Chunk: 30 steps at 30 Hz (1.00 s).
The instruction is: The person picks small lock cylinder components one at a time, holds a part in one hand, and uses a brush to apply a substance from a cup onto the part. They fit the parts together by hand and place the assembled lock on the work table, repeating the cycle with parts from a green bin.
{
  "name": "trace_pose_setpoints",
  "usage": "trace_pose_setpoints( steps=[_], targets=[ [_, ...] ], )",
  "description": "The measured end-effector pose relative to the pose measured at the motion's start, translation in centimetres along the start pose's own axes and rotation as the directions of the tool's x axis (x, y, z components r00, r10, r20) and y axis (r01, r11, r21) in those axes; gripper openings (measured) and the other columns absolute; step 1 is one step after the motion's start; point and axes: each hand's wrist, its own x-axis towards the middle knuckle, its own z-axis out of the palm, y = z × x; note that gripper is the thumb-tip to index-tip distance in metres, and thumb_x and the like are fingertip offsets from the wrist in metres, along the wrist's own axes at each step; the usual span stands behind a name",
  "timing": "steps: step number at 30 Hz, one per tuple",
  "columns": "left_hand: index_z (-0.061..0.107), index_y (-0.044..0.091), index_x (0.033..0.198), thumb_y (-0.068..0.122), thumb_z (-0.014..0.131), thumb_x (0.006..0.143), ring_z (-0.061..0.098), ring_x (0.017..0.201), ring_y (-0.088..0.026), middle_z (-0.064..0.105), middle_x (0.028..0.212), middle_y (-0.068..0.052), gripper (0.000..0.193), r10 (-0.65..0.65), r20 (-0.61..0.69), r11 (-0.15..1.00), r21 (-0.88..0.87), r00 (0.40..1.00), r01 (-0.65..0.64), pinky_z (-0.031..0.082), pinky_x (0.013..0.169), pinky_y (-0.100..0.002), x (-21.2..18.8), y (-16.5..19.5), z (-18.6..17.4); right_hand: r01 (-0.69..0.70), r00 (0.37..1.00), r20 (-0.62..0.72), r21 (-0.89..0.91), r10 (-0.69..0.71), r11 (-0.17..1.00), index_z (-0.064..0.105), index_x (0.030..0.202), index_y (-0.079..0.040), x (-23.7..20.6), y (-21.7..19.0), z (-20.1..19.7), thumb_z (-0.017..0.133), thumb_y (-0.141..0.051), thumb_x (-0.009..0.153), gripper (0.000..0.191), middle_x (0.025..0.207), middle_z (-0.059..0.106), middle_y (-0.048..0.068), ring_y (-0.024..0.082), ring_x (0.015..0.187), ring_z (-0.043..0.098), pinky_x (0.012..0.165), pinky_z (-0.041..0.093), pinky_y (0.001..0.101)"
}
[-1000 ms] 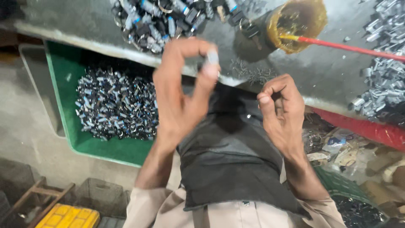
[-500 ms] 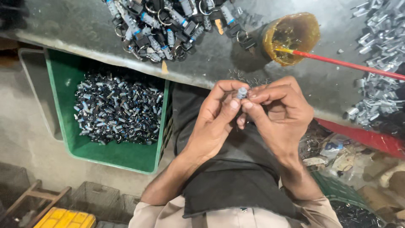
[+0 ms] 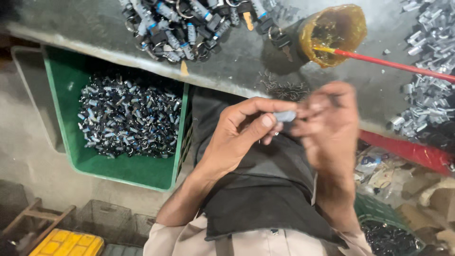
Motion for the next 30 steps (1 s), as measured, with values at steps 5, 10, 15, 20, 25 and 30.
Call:
trace_pose_setpoints(
  steps=[5, 10, 15, 20, 25, 30],
  targets=[
    [0.057, 0.0, 0.135, 0.017, 0.062, 0.11, 0.064, 0.095, -0.011, 0.07, 0.106, -0.007, 0.03, 0.13, -0.022, 0.991, 0.023, 0.991, -0.129, 0.055, 0.087, -0.027, 1.5, 0.0, 0.2, 0.469, 0.825, -0.023, -0.528, -0.564, 0.708, 0.053, 0.138, -0.001, 0.9, -3.1, -3.0, 0.077, -0.009, 0.105, 0.041, 0.107, 0.061, 0.007, 0.014, 0.085, 0.064, 0.07, 0.052, 0.0218],
    [0.057, 0.0, 0.131, 0.017, 0.062, 0.11, 0.058, 0.088, -0.011, 0.064, 0.1, -0.006, 0.028, 0.077, -0.058, 0.958, -0.272, 0.995, -0.09, 0.051, 0.081, -0.028, 5.5, -3.0, 0.6, 0.484, 0.762, 0.139, -0.771, -0.633, 0.413, 0.065, 0.125, 0.014, 0.6, -5.2, -5.2, 0.071, -0.003, 0.118, 0.019, 0.112, 0.071, 0.024, 0.028, 0.093, 0.076, 0.083, 0.065, 0.0344],
    [0.058, 0.002, 0.131, 0.021, 0.063, 0.108, 0.057, 0.084, -0.012, 0.061, 0.097, -0.005, 0.029, 0.033, -0.031, 0.875, -0.483, 0.999, -0.044, 0.051, 0.078, -0.03, 6.8, -3.9, 0.5, 0.53, 0.751, -0.048, -0.55, -0.659, 0.645, 0.061, 0.121, 0.013, 0.3, -5.2, -6.8, 0.073, -0.011, 0.119, 0.026, 0.095, 0.07, 0.021, 0.026, 0.081, 0.074, 0.071, 0.062, 0.0324],
    [0.059, 0.004, 0.13, 0.022, 0.064, 0.109, 0.055, 0.081, -0.011, 0.06, 0.095, -0.004, 0.029, -0.001, 0.027, 0.854, -0.52, 1.0, 0.015, 0.05, 0.077, -0.031, 6.6, -3.8, 0.8, 0.524, 0.718, -0.043, -0.624, -0.695, 0.58, 0.059, 0.124, 0.015, -0.3, -4.6, -6.7, 0.072, -0.011, 0.122, 0.029, 0.099, 0.069, 0.022, 0.028, 0.084, 0.075, 0.076, 0.066, 0.0348],
    [0.058, 0.004, 0.131, 0.021, 0.065, 0.111, 0.054, 0.083, -0.012, 0.059, 0.094, -0.004, 0.027, 0.06, 0.071, 0.824, -0.566, 0.996, -0.01, 0.049, 0.08, -0.03, 5.0, -4.2, 0.7, 0.369, 0.816, 0.041, -0.805, -0.577, 0.465, 0.066, 0.125, 0.009, -0.2, -7.3, -3.0, 0.069, -0.014, 0.118, 0.024, 0.104, 0.073, 0.018, 0.022, 0.092, 0.077, 0.084, 0.067, 0.0314],
    [0.061, 0.002, 0.138, 0.025, 0.068, 0.109, 0.056, 0.083, -0.012, 0.063, 0.093, -0.005, 0.038, 0.173, 0.127, 0.925, -0.36, 0.977, -0.117, 0.048, 0.079, -0.028, -0.3, -0.5, -3.6, 0.13, 0.981, 0.111, -0.985, -0.158, 0.115, 0.073, 0.117, -0.004, -1.2, -9.2, 0.7, 0.072, -0.012, 0.094, 0.025, 0.1, 0.074, 0.011, 0.018, 0.082, 0.072, 0.072, 0.057, 0.0295]
  ],
)
